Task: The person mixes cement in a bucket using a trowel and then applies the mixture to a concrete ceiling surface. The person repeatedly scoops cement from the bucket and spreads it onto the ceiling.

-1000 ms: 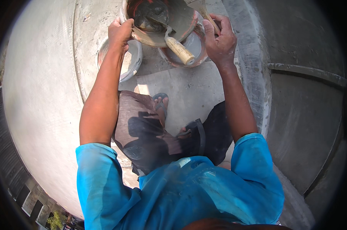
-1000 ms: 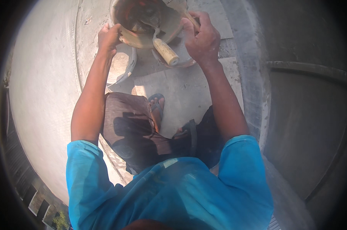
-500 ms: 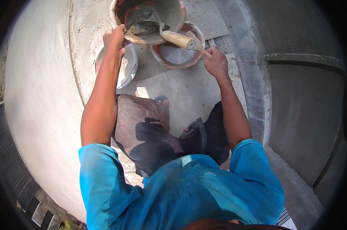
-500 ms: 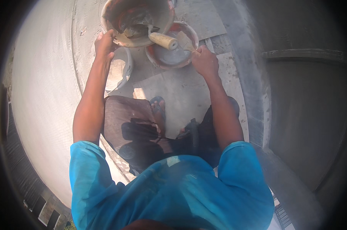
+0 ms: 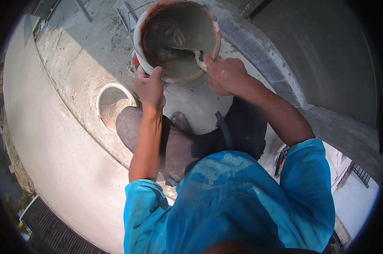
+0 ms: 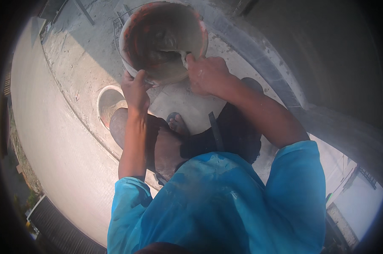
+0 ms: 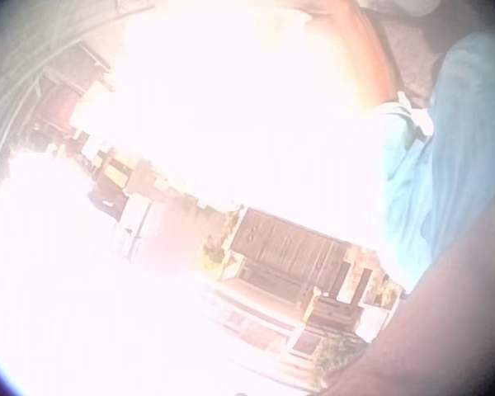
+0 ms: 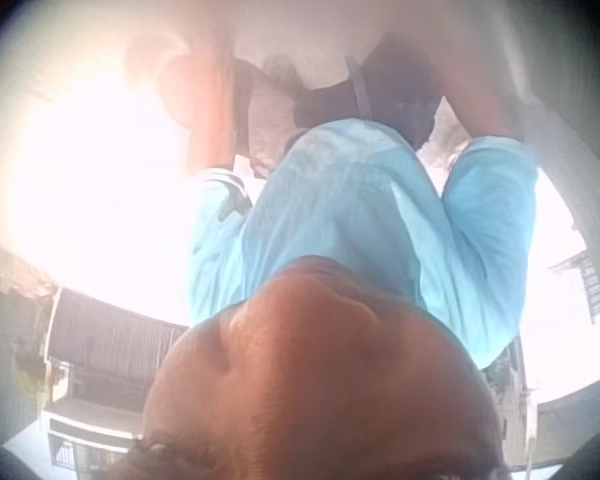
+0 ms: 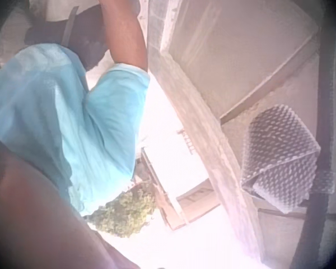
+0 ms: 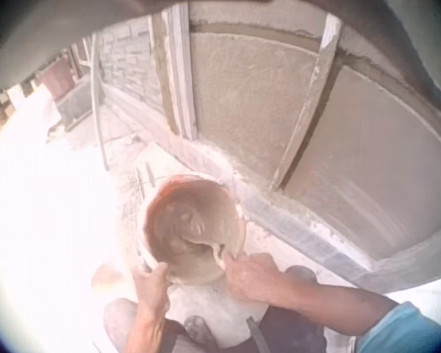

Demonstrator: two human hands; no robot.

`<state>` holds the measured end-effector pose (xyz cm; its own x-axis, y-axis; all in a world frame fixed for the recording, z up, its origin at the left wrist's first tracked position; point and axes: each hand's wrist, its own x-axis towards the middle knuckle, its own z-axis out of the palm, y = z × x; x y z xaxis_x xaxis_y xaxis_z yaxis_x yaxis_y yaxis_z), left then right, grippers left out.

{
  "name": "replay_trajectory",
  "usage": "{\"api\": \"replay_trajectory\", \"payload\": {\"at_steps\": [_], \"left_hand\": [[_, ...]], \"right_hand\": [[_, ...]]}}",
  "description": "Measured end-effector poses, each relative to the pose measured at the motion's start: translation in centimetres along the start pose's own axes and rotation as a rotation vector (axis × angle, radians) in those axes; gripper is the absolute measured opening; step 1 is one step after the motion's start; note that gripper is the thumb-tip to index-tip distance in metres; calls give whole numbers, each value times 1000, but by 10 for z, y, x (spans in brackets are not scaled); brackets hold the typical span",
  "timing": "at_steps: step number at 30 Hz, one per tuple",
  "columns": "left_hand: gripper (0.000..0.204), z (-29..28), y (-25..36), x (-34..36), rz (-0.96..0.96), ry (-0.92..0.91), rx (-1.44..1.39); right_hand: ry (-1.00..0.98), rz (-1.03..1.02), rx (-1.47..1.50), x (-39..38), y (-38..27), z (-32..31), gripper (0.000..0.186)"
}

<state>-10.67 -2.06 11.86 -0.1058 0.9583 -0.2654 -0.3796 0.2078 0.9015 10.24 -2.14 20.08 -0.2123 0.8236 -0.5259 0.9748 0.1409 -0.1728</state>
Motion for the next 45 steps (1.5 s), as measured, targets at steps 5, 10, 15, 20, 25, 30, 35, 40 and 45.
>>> {"api": "replay_trajectory", "payload": {"at_steps": [5, 10, 15, 20, 25, 30, 35, 40, 45], "left_hand": [[32, 47, -62, -23, -91, -54, -14], [31, 55, -111, -29, -243, -286, 219], [29, 61, -147, 0, -354, -512, 491], [35, 75, -160, 23, -236, -581, 635], [56, 73, -168, 16, -235, -623, 702], [57, 60, -173, 10, -335, -616, 539], [35, 46, -187, 14, -337, -564, 368], [35, 49, -172, 20, -339, -672, 408], [38, 47, -167, 25, -356, -680, 428]], "right_hand": [[-8, 162, 221, -50, 82, 3, 47], [-226, 497, 451, -39, 157, 26, 38], [39, 73, -253, -5, 108, 66, 23], [79, 5, -360, -39, 91, 121, 40], [221, 276, -441, -21, 158, 143, 45], [-12, 350, 40, -13, 164, 202, 45], [-504, 599, 1027, -9, 147, 176, 47], [-595, 644, 2294, -9, 125, 205, 48], [-308, 509, 1310, -27, 135, 151, 51]]}}
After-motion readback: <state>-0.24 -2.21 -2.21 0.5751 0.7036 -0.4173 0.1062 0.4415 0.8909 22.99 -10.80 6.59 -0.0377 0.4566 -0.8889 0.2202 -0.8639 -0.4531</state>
